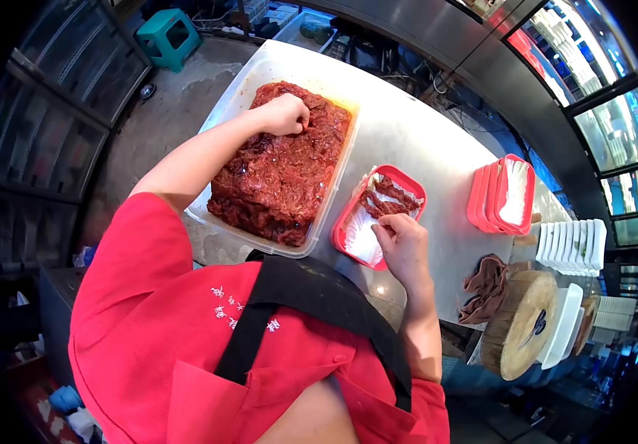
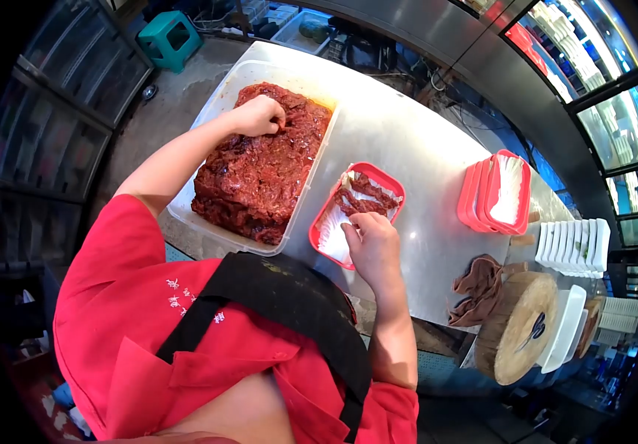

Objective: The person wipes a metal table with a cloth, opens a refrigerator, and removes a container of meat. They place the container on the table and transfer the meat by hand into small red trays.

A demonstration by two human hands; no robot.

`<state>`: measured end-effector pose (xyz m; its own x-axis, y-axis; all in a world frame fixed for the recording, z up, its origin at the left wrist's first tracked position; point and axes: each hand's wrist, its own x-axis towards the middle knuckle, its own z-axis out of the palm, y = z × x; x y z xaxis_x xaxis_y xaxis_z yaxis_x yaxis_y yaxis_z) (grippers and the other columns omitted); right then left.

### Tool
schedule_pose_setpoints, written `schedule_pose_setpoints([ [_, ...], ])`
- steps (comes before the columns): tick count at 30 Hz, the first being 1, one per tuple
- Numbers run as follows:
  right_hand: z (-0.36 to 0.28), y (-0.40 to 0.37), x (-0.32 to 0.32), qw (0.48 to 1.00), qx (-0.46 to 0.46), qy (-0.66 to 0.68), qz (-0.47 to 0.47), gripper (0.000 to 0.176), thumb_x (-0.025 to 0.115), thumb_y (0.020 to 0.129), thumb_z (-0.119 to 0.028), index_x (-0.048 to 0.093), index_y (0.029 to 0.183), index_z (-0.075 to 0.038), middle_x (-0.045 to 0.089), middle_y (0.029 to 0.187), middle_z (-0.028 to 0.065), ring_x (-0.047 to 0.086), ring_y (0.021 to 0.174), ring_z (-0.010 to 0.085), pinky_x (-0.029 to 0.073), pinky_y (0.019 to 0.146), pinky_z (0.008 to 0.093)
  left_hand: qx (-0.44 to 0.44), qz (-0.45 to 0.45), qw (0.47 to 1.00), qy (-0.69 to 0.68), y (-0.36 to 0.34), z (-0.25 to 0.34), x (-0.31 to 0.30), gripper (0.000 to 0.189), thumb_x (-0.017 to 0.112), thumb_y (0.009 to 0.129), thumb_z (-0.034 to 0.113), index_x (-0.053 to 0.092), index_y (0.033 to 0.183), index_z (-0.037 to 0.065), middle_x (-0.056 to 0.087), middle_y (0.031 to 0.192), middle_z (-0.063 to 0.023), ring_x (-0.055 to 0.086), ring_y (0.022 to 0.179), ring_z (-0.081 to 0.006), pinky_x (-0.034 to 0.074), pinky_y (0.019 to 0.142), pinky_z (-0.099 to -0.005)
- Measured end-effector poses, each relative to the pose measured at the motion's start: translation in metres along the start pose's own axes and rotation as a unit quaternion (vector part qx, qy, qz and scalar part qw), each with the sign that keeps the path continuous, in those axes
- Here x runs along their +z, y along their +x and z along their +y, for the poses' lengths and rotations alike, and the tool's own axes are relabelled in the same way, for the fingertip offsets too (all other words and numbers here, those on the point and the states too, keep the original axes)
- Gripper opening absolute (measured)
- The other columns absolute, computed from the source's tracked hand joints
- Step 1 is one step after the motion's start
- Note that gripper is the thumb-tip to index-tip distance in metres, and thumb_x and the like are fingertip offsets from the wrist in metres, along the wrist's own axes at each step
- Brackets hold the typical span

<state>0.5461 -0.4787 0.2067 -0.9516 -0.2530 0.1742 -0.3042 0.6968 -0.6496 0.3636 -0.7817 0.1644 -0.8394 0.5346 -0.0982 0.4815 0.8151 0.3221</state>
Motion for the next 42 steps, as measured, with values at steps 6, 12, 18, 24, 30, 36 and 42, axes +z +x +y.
schedule_pose_setpoints([
  [6,-0.018,0.035,0.003,0.996,-0.015,0.076,-0.036,0.011,0.066,0.075,-0.009,0.063,0.080,0.000,0.062,0.076,0.0135,0.062,0.067,0.0248,0.048,0.061,0.0321,-0.059,0.042,0.976,-0.203,-0.030,-0.019,-0.012,0.010,0.064,0.070,0.006,0.069,0.079,0.004,0.067,0.076,-0.0114,0.064,0.073,-0.0193,0.049,0.071,-0.0303],
  [12,-0.041,0.059,0.018,0.994,-0.048,0.062,-0.077,0.015,0.066,0.077,-0.014,0.064,0.082,0.000,0.061,0.074,0.0138,0.060,0.066,0.0267,0.048,0.062,0.0343,-0.097,0.075,0.980,0.157,-0.019,0.010,0.017,0.027,0.069,0.069,0.025,0.067,0.090,0.008,0.061,0.090,-0.0110,0.058,0.093,-0.0289,0.046,0.080,-0.0405],
  [18,-0.044,0.059,0.020,0.991,-0.048,0.074,-0.102,0.015,0.067,0.077,-0.014,0.065,0.081,0.000,0.062,0.074,0.0142,0.061,0.065,0.0266,0.049,0.062,0.0345,-0.150,0.109,0.983,-0.008,-0.017,-0.013,0.017,0.017,0.061,0.069,0.015,0.068,0.083,0.007,0.064,0.082,-0.0170,0.064,0.078,-0.0306,0.050,0.073,-0.0399],
  [24,-0.048,0.084,0.024,0.987,0.010,0.107,-0.123,0.015,0.067,0.075,-0.014,0.066,0.081,-0.001,0.063,0.073,0.0147,0.062,0.068,0.0265,0.049,0.065,0.0327,-0.208,-0.030,0.927,-0.312,-0.055,0.003,-0.054,0.018,0.058,0.077,0.013,0.069,0.088,0.005,0.065,0.070,-0.0063,0.057,0.064,-0.0101,0.047,0.062,-0.0270],
  [30,-0.057,0.136,0.073,0.952,-0.019,0.286,-0.110,0.028,0.067,0.079,-0.015,0.061,0.102,0.000,0.065,0.093,0.0089,0.061,0.076,0.0180,0.048,0.071,0.0301,-0.111,-0.068,0.873,-0.470,-0.074,0.014,-0.069,0.015,0.058,0.082,0.012,0.066,0.081,0.000,0.060,0.072,0.0036,0.052,0.067,-0.0042,0.043,0.064,-0.0208],
  [36,-0.053,0.143,0.067,0.783,0.135,0.556,-0.243,0.022,0.064,0.084,-0.017,0.059,0.102,-0.004,0.062,0.087,0.0035,0.059,0.075,0.0083,0.051,0.064,0.0235,-0.108,-0.089,0.822,-0.553,-0.082,0.052,-0.075,0.017,0.056,0.085,0.019,0.063,0.076,0.007,0.052,0.066,0.0069,0.045,0.060,-0.0022,0.037,0.054,-0.0192],
  [42,-0.043,0.092,0.002,0.761,0.178,0.602,-0.167,0.014,0.059,0.087,-0.014,0.056,0.095,-0.002,0.062,0.082,0.0085,0.062,0.063,0.0170,0.054,0.049,0.0303,-0.021,-0.140,0.824,-0.549,-0.061,0.107,-0.065,0.013,0.059,0.084,0.011,0.065,0.091,0.000,0.059,0.072,0.0037,0.051,0.063,-0.0030,0.041,0.057,-0.0187],
])
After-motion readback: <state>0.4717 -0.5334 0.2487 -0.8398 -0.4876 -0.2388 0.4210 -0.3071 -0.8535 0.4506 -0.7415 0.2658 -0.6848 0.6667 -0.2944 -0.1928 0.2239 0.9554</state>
